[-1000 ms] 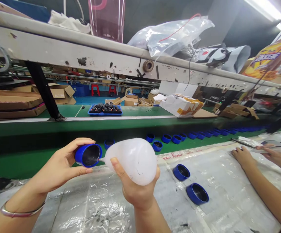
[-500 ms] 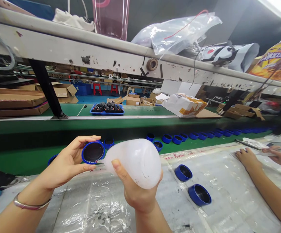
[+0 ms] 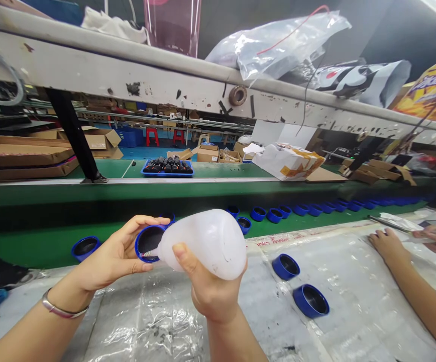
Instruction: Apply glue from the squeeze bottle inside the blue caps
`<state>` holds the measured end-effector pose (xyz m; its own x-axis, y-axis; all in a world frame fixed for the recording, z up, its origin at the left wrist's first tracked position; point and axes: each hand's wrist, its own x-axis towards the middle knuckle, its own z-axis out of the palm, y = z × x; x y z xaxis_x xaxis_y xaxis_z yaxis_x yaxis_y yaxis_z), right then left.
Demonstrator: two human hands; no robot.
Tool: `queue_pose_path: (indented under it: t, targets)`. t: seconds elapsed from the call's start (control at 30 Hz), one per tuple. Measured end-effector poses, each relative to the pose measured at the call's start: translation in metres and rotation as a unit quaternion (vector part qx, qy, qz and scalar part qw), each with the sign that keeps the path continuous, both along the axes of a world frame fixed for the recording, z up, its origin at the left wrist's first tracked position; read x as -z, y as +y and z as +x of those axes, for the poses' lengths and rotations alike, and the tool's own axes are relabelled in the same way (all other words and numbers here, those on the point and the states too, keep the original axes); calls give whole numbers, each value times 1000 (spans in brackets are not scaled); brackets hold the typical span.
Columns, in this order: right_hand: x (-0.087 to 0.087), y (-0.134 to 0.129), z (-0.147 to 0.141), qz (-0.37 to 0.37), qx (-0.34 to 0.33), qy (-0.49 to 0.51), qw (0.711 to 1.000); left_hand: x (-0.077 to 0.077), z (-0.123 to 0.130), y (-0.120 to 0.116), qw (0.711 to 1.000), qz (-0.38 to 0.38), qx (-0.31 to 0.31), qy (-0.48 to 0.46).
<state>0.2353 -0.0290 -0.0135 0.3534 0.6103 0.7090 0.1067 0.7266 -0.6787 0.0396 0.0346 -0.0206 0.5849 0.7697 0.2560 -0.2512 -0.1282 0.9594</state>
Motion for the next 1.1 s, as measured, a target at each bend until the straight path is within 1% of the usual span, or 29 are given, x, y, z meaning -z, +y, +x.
queue_pose_path:
  t: [0.07,0.17,0.27,0.37,0.53,0.63,0.7,0.83,0.9,1.0,1.07,1.1]
  targets:
    - [-4,0,-2,3,-21,15,1000,0,0,0,1000,-6,10,-4]
    - [-7,0,-5,-9,-21,45,999,1,1,1,1000,-15,23,-9]
    - [-8,1,-6,-9,-16,52,998,4,3,1,999,-20,37,-11]
    - [-7,3,-5,-16,-15,50,999,5,4,0,998,-21,52,1]
    - [-4,8,-1,-38,-13,90,995,7,5,-2,997,-21,74,22]
    - [-3,13,1,-27,-8,110,993,8,4,-3,995,-28,76,51]
    - [-3,15,2,-22,-8,126,992,8,4,-3,994,-30,68,78]
    - [-7,16,4,-40,10,149,988,7,4,-3,991,-17,47,124]
    - [-9,17,6,-42,36,154,987,5,4,-2,990,1,29,141]
    - [-11,19,12,-18,108,169,979,0,4,-3,983,41,-11,179]
    - [-14,20,18,4,141,177,974,-5,3,-3,972,75,-48,220]
    - [-16,20,22,8,138,179,974,-7,2,-2,962,87,-75,247]
